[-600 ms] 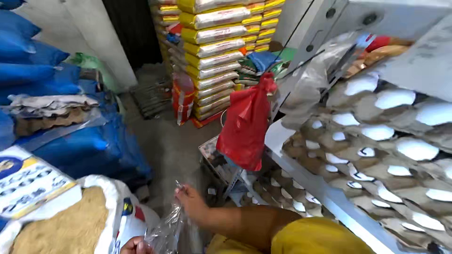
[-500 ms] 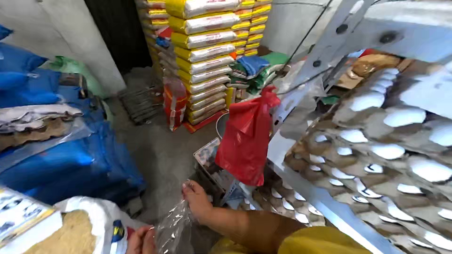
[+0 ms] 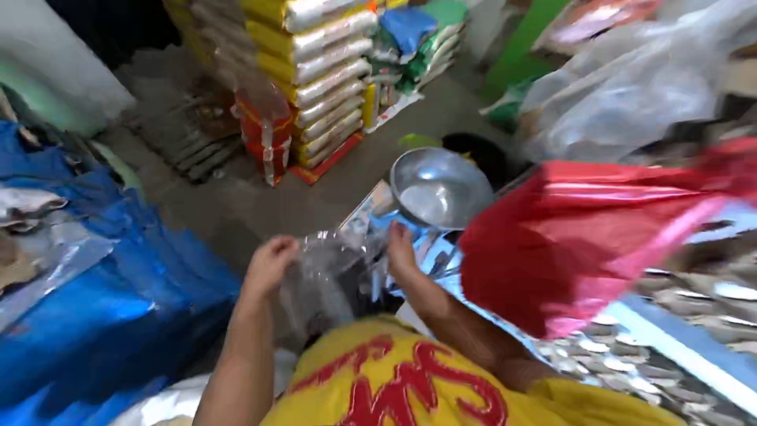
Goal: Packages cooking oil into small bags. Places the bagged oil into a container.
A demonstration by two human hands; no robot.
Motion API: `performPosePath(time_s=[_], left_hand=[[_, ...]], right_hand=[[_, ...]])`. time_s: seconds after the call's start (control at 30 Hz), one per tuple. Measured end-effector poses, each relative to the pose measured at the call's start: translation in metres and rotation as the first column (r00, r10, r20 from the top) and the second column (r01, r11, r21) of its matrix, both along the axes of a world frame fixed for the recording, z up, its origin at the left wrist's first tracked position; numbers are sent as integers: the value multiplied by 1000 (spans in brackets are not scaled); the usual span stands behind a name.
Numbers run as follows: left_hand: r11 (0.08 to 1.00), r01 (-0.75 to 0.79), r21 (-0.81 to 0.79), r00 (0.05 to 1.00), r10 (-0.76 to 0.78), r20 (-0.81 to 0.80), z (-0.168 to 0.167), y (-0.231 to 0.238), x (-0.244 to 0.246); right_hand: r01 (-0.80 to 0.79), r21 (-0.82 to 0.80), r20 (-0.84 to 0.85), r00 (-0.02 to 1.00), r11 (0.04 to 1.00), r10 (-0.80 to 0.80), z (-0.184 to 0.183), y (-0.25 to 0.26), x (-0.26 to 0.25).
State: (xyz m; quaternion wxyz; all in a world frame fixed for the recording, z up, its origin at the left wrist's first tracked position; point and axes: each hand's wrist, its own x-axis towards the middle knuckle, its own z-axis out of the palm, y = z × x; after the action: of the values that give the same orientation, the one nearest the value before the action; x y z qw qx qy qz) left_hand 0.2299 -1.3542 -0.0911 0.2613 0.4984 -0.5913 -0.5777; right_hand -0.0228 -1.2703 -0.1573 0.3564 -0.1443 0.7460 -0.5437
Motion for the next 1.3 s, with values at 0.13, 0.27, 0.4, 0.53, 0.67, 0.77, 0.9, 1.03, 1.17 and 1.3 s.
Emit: performPosePath(time_s=[0.13, 0.27, 0.4, 0.53, 0.67, 0.77, 0.9, 1.03, 1.17, 1.3], left_hand=[[984, -170, 49, 981, 174, -85, -1, -102, -5], [992, -116, -43, 993, 116, 0, 0, -172, -22], [998, 37, -56, 999, -37, -9, -10, -224, -51], [984, 159, 81, 979, -146, -144, -33, -306, -70], [980, 197, -2, 975, -196, 109, -49, -405, -88], [894, 181, -409, 979, -123, 164, -39, -440, -113], [677, 350, -648, 929, -340, 146, -32, -470, -160], [768, 619, -163, 778, -573, 257, -37, -509, -214], [734, 623, 272, 777, -538, -326, -53, -538, -251], [676, 623, 394, 758, -396, -519, -29, -539, -315]], right_hand=[[11, -50, -346, 938, 999, -27, 11, -62, 22], [-372, -165, -738, 661, 913, 136, 37, -124, 58], [-578, 93, -514, 670, 811, 536, 48, -214, 65], [-477, 14, -256, 848, 879, 464, 18, -310, 26], [-289, -48, -126, 951, 956, 282, 16, -392, -25], [-271, -46, -174, 950, 961, 260, 22, -439, -48], [-275, -77, -284, 928, 958, 243, 31, -483, -67], [-364, -145, -564, 794, 920, 225, 35, -500, -66], [-377, -135, -704, 687, 916, 179, 33, -515, -60], [-275, -141, -806, 590, 951, 51, 41, -534, -70]])
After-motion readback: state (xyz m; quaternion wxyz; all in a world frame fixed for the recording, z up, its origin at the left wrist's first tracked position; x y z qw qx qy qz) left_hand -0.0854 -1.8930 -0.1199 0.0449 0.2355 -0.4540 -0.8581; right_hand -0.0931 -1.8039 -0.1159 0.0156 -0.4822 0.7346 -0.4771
